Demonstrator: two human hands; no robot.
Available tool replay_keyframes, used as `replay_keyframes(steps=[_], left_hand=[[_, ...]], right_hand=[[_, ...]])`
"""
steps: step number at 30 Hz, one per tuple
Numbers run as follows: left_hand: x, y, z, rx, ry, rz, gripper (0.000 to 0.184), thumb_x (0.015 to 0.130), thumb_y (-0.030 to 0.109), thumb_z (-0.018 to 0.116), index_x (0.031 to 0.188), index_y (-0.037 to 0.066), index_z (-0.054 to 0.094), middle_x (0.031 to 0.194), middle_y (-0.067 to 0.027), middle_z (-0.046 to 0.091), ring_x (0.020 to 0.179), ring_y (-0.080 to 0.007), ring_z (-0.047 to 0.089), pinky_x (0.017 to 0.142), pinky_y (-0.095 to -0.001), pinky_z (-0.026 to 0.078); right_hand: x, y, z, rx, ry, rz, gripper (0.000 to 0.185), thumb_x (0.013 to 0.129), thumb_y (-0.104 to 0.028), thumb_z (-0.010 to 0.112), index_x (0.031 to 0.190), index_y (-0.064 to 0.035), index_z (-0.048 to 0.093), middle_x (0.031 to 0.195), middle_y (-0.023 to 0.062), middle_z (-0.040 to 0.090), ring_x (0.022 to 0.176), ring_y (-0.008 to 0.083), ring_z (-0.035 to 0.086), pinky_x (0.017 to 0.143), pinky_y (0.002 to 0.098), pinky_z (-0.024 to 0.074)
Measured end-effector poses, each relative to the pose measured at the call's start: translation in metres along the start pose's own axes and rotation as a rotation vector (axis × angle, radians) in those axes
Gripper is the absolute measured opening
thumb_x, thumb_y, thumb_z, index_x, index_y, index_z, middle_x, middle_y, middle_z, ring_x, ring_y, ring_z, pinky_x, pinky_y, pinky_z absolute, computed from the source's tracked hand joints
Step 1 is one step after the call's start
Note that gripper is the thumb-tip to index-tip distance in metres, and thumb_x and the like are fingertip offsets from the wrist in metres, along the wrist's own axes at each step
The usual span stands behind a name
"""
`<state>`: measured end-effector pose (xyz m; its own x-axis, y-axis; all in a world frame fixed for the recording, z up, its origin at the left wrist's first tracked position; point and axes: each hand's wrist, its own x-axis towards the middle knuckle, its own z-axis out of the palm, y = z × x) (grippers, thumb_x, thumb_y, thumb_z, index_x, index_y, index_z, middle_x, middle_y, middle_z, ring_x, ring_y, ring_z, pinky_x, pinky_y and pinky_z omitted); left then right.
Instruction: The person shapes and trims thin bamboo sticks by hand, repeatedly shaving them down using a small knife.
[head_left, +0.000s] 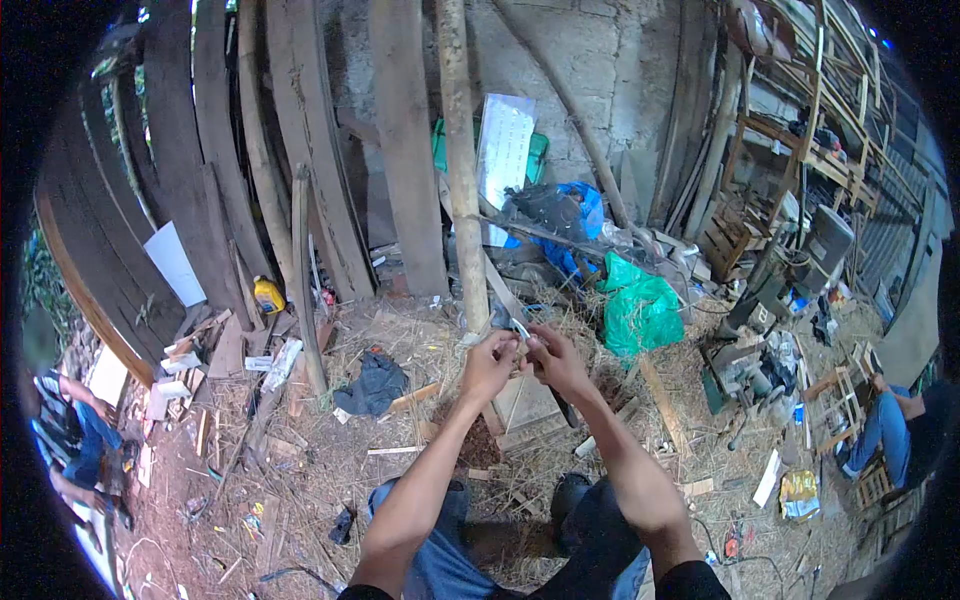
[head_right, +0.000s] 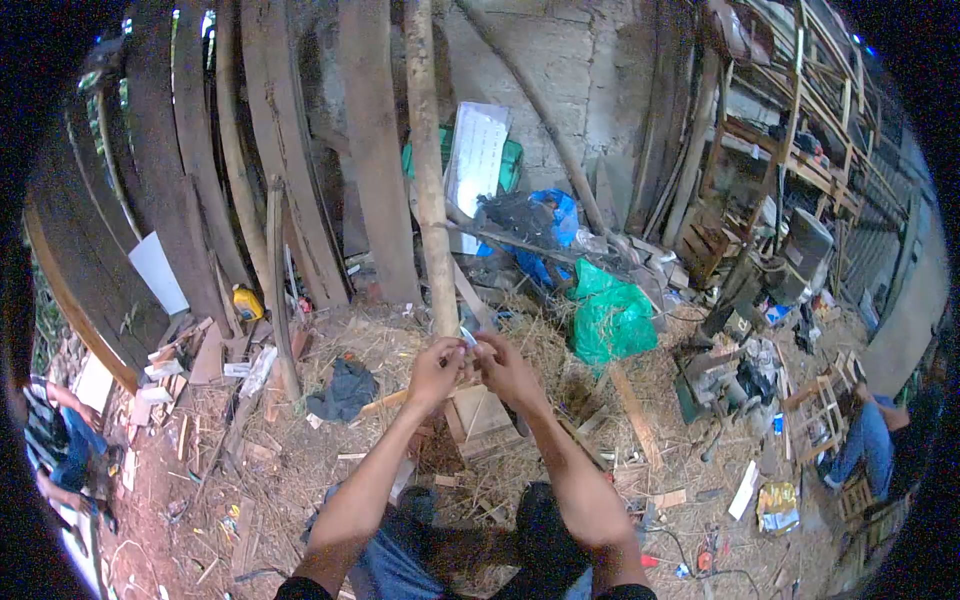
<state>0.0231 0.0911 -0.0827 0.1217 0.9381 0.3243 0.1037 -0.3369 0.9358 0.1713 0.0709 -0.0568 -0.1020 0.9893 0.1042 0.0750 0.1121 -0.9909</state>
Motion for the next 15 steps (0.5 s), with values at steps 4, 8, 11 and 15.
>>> replay_keyframes(steps=[4,8,11,15], left_hand=[[-0.006,0.020,0.014,0.204,0.067,0.115,0.013,0.090,0.011,0.056,0.096,0.003,0.063,0.074,-0.0109,0.065,0.061,-0.0138,0.059,0.059,-0.0297,0.046],[-0.024,0.045,0.015,0.335,0.035,0.153,0.014,0.089,0.010,0.056,0.096,0.001,0.064,0.078,-0.0131,0.066,0.069,-0.0168,0.062,0.064,-0.0315,0.048],[-0.030,0.049,0.017,0.421,0.023,0.063,0.014,0.087,0.008,0.058,0.097,0.001,0.063,0.077,-0.0167,0.065,0.070,-0.0232,0.064,0.063,-0.0323,0.048],[-0.025,0.032,0.019,0.343,0.070,0.262,0.015,0.086,0.007,0.056,0.097,0.000,0.062,0.085,-0.0203,0.064,0.076,-0.0374,0.062,0.065,-0.0386,0.048]], right_hand=[[-0.005,-0.006,-0.014,0.340,-0.032,0.074,0.026,0.091,-0.020,0.057,0.112,-0.0038,0.057,0.073,-0.0011,0.055,0.050,0.0053,0.040,0.044,0.0209,0.0303],[0.007,0.017,-0.034,0.321,0.002,0.084,0.019,0.090,-0.020,0.060,0.095,-0.0025,0.062,0.072,-0.0006,0.058,0.047,0.0049,0.038,0.041,0.0205,0.0268],[0.001,0.009,-0.040,0.316,-0.020,0.106,0.018,0.089,-0.021,0.061,0.088,-0.0028,0.063,0.069,-0.0012,0.056,0.047,0.0055,0.040,0.041,0.0205,0.0271],[-0.009,-0.004,-0.032,0.316,-0.046,0.148,0.018,0.089,-0.021,0.061,0.081,-0.0050,0.062,0.069,-0.0011,0.056,0.046,0.0049,0.038,0.041,0.0208,0.0247]])
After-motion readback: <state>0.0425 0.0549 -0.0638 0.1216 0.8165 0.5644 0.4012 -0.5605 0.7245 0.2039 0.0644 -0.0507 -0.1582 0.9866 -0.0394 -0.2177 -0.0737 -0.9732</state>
